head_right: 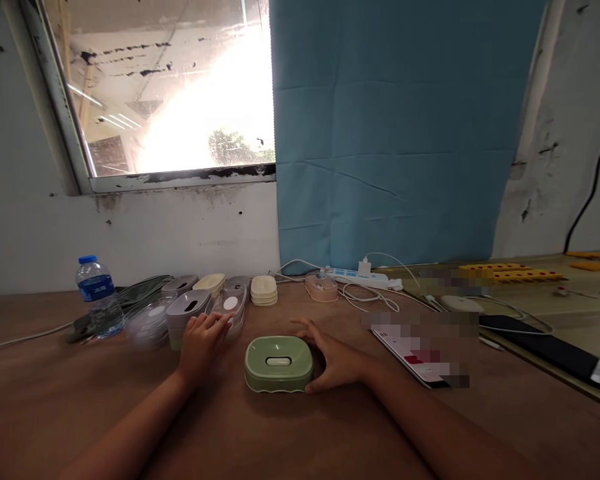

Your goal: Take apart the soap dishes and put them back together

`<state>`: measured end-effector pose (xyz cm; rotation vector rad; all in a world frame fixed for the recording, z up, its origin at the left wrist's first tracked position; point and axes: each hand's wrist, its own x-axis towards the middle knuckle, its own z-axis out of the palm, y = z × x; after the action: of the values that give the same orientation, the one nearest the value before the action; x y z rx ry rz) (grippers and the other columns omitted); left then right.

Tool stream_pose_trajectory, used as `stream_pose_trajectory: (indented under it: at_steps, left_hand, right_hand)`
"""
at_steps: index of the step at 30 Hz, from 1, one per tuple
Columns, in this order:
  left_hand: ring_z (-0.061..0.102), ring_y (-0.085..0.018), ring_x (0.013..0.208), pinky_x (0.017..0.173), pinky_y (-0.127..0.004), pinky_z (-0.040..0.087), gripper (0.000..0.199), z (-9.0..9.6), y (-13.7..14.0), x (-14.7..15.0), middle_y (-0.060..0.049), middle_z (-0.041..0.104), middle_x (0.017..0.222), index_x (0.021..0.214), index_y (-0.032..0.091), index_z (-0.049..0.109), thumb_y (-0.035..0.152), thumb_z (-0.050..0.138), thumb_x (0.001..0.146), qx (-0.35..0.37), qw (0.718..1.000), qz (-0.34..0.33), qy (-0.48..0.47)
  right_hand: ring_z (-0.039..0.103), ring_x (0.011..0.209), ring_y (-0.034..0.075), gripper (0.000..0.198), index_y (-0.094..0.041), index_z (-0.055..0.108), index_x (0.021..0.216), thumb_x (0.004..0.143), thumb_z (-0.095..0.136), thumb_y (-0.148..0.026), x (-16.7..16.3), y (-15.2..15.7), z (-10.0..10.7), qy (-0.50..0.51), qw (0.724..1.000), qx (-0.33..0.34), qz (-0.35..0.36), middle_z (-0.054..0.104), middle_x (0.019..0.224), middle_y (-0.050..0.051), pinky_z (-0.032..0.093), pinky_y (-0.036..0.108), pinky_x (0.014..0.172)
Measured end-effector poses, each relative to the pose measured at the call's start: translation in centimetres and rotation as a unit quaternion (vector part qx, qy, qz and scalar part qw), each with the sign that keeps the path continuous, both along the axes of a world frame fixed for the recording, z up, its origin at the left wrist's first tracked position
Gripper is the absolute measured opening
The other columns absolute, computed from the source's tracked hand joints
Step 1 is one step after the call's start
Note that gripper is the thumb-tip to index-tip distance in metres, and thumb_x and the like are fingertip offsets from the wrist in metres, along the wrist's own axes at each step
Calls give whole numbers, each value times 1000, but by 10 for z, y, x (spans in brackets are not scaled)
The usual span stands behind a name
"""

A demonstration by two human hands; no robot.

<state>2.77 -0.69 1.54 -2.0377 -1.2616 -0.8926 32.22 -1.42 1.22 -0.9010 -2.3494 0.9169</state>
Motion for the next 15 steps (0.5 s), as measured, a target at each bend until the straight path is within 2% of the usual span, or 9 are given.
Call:
stream_pose_trajectory:
  at_steps: [6, 15]
  left_hand:
    - [50, -20, 77, 68, -32, 30, 29, -1, 3, -1, -4, 63, 88, 110, 26, 55, 26, 37, 88, -42, 999, 17, 10]
    - [49, -22, 81, 69, -34, 32, 34, -9, 6, 1, -7, 60, 92, 116, 24, 52, 17, 37, 86, -82, 996, 24, 21]
  right_hand:
    - [35, 120, 29, 84, -23, 35, 126, 53, 74, -39, 2, 0, 5, -65, 997, 44, -4, 38, 130, 9, 29, 43, 100]
    - [41, 113, 29, 74, -25, 46, 118, 51, 74, -41, 0, 0, 9, -84, 994, 73, -7, 43, 123, 6, 34, 40, 95]
